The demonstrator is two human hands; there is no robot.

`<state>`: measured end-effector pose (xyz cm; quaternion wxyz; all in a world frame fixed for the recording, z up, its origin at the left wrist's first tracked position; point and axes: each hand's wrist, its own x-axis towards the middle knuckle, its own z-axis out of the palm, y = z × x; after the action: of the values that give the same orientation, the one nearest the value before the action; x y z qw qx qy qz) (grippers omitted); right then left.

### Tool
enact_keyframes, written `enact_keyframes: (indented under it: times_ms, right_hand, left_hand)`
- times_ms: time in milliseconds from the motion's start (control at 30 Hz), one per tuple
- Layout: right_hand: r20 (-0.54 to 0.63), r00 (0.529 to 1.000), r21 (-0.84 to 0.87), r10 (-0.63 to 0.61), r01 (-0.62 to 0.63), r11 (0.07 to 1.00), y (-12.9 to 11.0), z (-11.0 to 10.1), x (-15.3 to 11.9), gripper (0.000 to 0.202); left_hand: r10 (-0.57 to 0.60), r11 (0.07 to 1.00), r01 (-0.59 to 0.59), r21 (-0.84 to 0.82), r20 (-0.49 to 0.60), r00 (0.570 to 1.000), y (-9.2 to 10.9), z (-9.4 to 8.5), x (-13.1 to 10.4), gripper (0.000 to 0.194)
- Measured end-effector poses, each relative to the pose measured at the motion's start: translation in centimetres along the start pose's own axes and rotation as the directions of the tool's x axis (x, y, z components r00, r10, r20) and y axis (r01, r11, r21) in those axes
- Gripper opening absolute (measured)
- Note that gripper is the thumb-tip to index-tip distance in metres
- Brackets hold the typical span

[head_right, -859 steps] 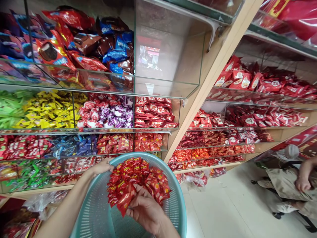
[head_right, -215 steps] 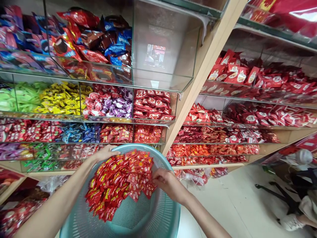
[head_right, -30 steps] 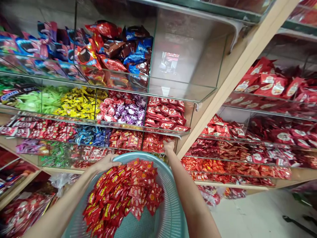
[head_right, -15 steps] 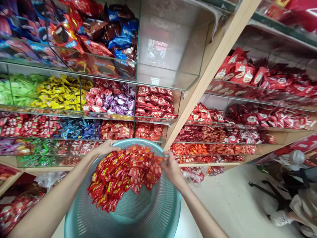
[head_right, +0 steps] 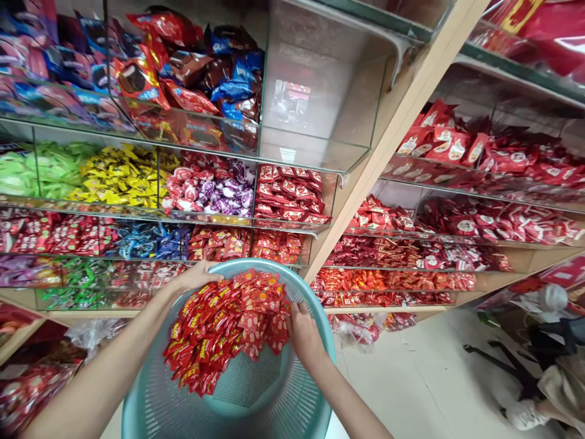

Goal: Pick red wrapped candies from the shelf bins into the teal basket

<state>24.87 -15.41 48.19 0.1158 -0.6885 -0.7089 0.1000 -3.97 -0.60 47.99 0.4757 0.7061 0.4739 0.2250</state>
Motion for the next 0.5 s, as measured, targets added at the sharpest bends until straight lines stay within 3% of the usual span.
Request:
enact_keyframes:
  times_ms: [200, 367, 500]
  right_hand:
    - [0.003, 1.0, -0.214, 0.018, -0.017, 0.977, -1.0, -0.1, -0.4, 0.019]
    - [0.026, 0.991, -0.173, -0.133, 0.136, 0.976, -0.4, -0.2, -1.2, 0.032]
    - [0.094, 0.99, -0.225, -0.109, 0.128, 0.966, -0.2, -0.1, -1.2, 0.032]
  left_hand:
    - [-0.008, 1.0, 0.008, 0.011, 0.006, 1.0, 0.4, -0.1, -0.1, 0.023]
    - [0.033, 0.999, -0.033, 0.005, 0.021, 0.999, -0.1, -0.1, -0.1, 0.019]
    - [0.039, 0.999, -0.039, -0.007, 0.023, 0.999, -0.1, 0.0, -0.2, 0.02]
